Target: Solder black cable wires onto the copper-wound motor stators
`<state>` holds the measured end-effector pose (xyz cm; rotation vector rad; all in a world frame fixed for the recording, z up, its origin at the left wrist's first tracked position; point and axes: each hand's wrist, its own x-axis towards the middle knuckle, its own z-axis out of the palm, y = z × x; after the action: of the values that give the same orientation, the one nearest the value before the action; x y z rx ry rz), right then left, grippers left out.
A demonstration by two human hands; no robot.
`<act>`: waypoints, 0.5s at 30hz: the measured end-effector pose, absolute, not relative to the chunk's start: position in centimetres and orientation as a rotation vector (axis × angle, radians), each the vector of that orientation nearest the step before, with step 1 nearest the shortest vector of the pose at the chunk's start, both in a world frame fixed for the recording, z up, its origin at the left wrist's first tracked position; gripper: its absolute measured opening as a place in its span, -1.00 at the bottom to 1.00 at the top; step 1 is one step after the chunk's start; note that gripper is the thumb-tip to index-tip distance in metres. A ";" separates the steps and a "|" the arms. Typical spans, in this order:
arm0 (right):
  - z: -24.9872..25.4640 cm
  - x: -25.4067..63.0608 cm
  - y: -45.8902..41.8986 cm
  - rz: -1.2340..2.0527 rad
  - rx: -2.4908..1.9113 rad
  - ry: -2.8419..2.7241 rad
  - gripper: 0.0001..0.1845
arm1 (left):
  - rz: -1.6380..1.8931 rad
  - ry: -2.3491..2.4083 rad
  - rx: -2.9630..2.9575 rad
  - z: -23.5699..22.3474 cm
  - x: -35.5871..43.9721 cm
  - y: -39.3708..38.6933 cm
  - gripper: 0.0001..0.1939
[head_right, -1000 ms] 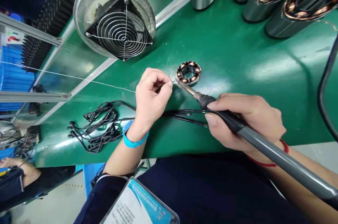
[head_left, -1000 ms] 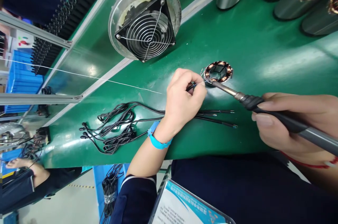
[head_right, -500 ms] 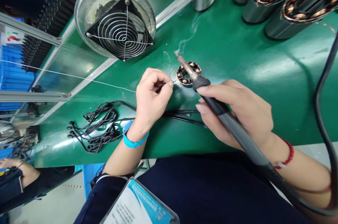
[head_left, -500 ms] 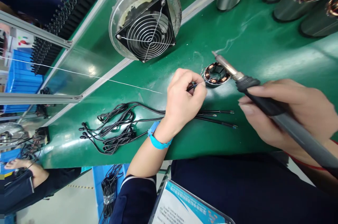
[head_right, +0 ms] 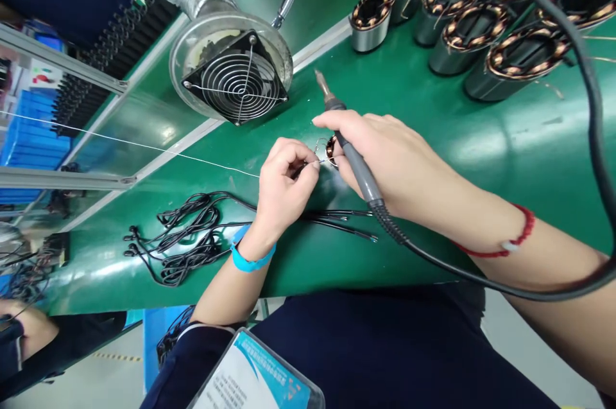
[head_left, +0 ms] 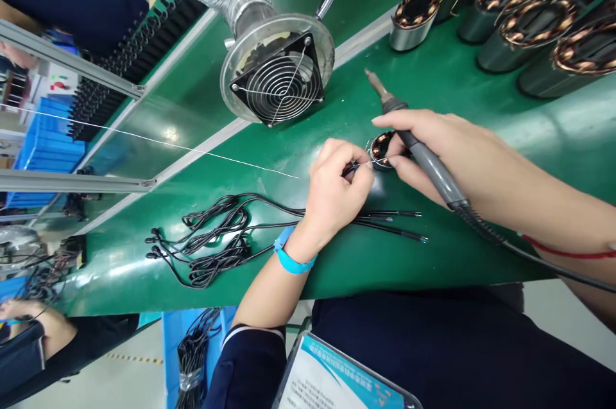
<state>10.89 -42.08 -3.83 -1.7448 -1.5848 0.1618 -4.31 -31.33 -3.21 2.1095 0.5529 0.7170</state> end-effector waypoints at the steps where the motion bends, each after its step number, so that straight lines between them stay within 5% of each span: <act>1: -4.0 11.0 -41.9 0.177 -1.733 -1.591 -0.53 | 0.685 0.575 2.072 -3.2 -4.4 -31.2 -0.83; 8: -4.8 11.8 -41.4 0.228 -1.646 -1.625 -0.42 | 0.040 0.801 1.480 -1.7 -4.7 -29.5 -0.94; 15: -6.2 11.0 -41.4 0.272 -1.607 -1.610 -0.41 | 0.139 0.902 1.140 -1.3 -4.5 -28.6 -0.80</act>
<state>11.05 -41.35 -6.22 -1.6066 -1.6103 0.2716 -4.49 -28.61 -1.29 1.1399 0.9025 0.1388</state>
